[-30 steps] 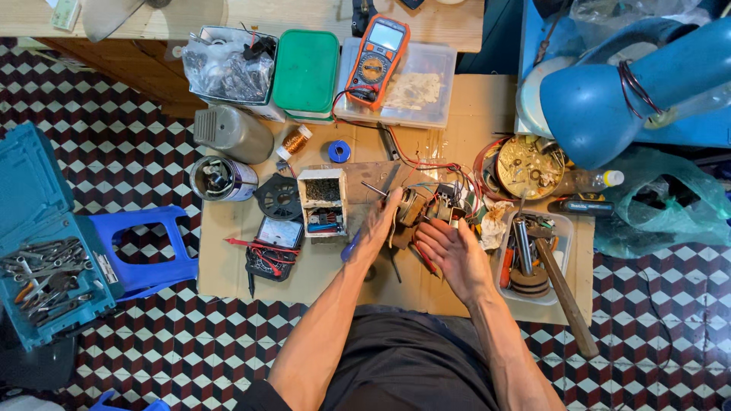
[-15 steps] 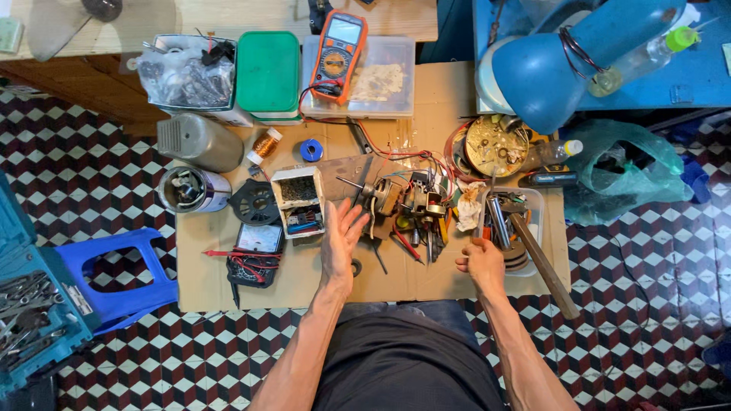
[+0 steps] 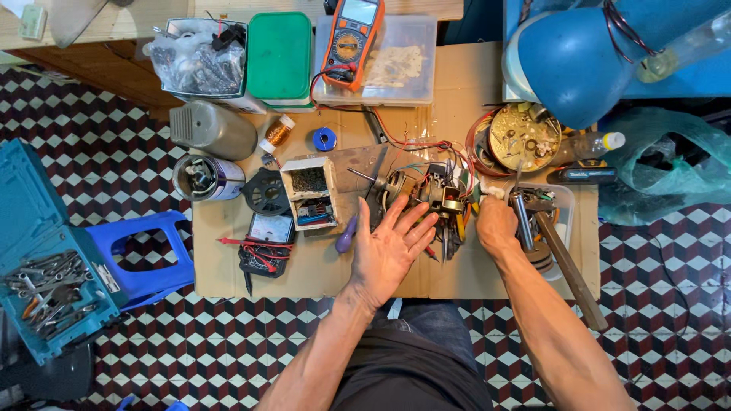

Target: The person disassembles and reassembles a small electrical motor on a cluttered workbench. They remove the motor housing, inspect internal components, and use a screwdriver to adjust parts. The person also handles small metal rings and a red container, placing items back into the motor assembly.

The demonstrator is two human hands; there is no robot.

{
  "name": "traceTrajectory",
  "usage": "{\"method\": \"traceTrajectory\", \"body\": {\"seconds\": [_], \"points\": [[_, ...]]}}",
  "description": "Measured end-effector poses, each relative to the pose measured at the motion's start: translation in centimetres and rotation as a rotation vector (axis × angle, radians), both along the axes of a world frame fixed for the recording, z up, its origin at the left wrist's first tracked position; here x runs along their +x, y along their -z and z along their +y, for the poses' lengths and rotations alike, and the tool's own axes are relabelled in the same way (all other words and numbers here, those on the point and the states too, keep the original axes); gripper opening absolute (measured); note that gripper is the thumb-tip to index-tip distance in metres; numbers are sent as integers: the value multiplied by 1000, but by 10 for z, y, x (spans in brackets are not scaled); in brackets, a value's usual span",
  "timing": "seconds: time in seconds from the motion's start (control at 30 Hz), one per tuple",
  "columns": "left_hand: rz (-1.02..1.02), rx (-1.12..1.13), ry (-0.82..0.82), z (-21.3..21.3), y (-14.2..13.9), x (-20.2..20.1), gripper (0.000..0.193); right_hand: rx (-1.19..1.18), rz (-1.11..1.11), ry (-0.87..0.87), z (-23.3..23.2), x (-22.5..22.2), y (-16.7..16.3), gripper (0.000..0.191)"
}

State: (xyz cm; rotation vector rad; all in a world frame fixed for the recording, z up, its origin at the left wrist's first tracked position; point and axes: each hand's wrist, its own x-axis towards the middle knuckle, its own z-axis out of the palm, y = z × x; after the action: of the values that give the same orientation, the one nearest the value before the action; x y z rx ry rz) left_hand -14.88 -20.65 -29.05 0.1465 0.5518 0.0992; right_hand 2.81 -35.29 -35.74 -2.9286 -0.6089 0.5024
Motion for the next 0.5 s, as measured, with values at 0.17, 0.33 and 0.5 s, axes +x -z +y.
{"method": "traceTrajectory", "body": {"seconds": [0.17, 0.33, 0.5], "points": [[-8, 5, 47, -11, 12, 9, 99, 93, -20, 147, -28, -29, -70, 26], [-101, -33, 106, -44, 6, 31, 91, 617, 374, 246, -46, -100, -145, 34], [-105, 192, 279, -93, -6, 35, 54, 758, 337, 373, -52, -115, -139, 28]]}}
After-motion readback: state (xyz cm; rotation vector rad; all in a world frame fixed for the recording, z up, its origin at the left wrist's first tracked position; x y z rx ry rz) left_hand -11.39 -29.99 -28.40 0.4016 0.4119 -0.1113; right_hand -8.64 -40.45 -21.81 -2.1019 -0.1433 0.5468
